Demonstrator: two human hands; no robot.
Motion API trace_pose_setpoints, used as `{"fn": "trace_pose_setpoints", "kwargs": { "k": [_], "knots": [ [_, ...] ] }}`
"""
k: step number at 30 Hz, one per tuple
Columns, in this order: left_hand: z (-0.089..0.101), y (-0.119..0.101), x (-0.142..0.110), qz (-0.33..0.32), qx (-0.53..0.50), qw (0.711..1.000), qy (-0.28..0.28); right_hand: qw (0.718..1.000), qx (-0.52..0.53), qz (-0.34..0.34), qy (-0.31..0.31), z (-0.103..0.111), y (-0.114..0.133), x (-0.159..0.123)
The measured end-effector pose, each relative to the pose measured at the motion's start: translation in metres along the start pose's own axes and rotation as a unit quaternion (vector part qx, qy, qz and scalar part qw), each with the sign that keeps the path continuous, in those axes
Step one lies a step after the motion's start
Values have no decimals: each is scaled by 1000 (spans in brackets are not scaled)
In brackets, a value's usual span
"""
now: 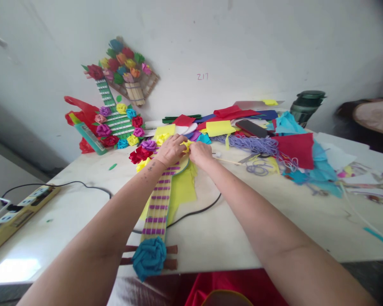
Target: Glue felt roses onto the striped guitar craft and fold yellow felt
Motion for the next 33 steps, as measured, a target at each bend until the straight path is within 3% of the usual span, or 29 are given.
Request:
{"fn": "trace_pose_setpoints", "kwargs": {
  "k": [8, 22, 33],
  "knots": [
    [12, 5, -5, 31, 4, 999, 21, 999, -8, 9, -33, -4, 0, 5],
    [4, 12, -3, 118, 33, 991, 52, 999, 19, 18, -31, 0, 1, -1],
    [9, 20, -7, 178, 62, 981, 51, 999, 9, 7, -32, 1, 0, -3]
  ]
}}
Point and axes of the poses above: each hand's wrist, its own x-axis towards the middle knuckle, its own z-axis out of the back of the hand, y = z × x, the point moved 7 cm from there along x, towards the middle knuckle, and after that the axes turned 6 degrees about -z, right-handed, at the moved point
